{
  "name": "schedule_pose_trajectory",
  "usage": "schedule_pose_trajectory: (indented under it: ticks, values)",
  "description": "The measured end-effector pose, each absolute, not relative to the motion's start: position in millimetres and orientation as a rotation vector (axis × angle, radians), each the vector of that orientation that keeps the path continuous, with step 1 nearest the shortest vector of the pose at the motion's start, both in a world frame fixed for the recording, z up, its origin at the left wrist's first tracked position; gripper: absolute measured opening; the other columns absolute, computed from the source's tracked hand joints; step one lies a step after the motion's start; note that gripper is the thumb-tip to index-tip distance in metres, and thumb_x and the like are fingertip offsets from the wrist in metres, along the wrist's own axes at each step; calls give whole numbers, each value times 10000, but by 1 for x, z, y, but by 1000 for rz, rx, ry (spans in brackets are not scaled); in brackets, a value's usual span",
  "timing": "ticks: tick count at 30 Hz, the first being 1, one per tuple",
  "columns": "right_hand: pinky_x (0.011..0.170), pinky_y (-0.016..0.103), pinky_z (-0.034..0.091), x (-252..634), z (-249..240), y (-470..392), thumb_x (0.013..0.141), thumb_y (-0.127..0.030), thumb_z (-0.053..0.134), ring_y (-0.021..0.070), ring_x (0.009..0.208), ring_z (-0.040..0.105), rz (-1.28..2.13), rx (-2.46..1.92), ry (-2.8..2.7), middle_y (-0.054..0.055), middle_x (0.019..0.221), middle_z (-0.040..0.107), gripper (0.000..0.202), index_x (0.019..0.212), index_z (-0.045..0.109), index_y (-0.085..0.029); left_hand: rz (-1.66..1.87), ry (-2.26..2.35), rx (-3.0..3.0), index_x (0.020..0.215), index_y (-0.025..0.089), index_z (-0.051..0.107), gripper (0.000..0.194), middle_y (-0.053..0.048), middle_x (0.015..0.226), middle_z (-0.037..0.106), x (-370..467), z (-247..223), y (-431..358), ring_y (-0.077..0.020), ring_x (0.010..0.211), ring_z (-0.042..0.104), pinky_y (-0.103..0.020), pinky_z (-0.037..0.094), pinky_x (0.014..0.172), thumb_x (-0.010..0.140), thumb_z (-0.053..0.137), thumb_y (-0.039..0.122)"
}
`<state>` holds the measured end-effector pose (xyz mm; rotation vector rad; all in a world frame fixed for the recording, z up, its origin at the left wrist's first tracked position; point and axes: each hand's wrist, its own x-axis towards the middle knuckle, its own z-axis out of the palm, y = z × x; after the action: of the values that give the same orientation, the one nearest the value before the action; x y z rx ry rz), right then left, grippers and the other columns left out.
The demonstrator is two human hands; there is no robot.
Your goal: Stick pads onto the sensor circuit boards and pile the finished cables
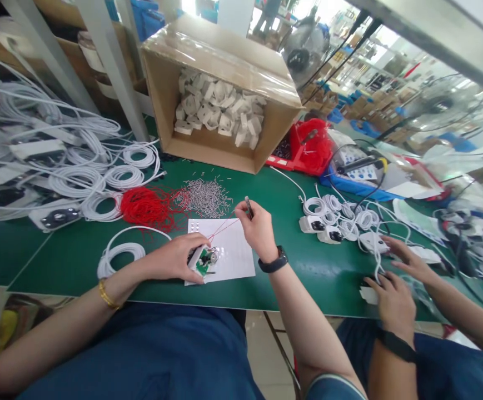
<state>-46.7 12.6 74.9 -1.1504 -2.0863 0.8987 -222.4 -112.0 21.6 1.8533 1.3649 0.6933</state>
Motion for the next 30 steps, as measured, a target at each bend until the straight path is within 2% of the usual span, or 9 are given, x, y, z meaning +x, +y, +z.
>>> schedule_pose_trajectory:
  ticks: [5,10,14,18,20,23,25,27,30]
  values:
    - [552,244,367,-30,71,9,760,-278,551,124,583,486,964,-1200,-2028,4,691,598,109,735,589,-179,760,1393,1752,1110,186,562,633,-44,1098,591,-240,48,-130,-216,1003,571,-315,454,869,564,814,384]
    - [604,274,380,-24,33,17,730,-311,545,146,619,501,941,-1370,-1912,19,685,588,149,731,574,-165,782,1476,1700,1146,218,558,629,-22,1142,591,-258,72,-136,-210,1031,576,-322,452,896,595,785,419]
    - [613,282,382,-16,19,21,754,-327,516,153,629,497,911,-1414,-1882,22,688,579,174,752,570,-162,762,1622,1698,1159,203,560,642,-42,1150,588,-270,73,-133,-230,1034,576,-352,463,904,613,742,490]
    - [587,268,377,-11,36,12,743,-326,553,141,617,491,961,-1377,-1934,17,688,587,164,741,587,-166,688,1730,1806,1096,178,603,641,-74,1164,560,-276,62,-124,-258,1068,532,-409,433,954,589,735,546]
    - [520,245,355,-12,47,5,733,-343,584,117,553,459,1120,-1346,-1942,3,653,576,174,734,596,-170,647,1845,1909,1038,171,630,629,-97,1250,512,-274,57,-121,-302,1134,464,-471,391,991,564,740,569]
    - [389,215,238,-17,52,-3,733,-421,604,64,409,306,1557,-1357,-1835,-23,599,534,252,755,594,-169,620,1977,2032,966,157,643,596,-115,1401,391,-267,57,-121,-365,1234,340,-531,334,1024,554,744,576]
    - [362,212,201,-20,46,-4,730,-452,590,52,375,251,1641,-1446,-1810,-23,580,529,288,748,585,-164,653,2000,2078,952,149,631,590,-128,1416,371,-259,58,-125,-378,1257,309,-532,313,1041,548,758,560]
    - [385,216,256,-22,33,-1,716,-413,590,69,392,318,1497,-1553,-1863,-7,574,543,254,711,578,-159,699,1975,2073,997,146,600,601,-138,1311,472,-250,58,-131,-354,1202,385,-507,348,1018,568,762,534]
    - [521,250,375,-18,15,6,662,-296,629,133,546,480,1201,-1640,-1922,16,618,567,142,669,570,-167,743,1897,1942,1128,161,512,636,-98,1129,573,-234,49,-143,-286,1063,511,-439,429,939,623,761,458]
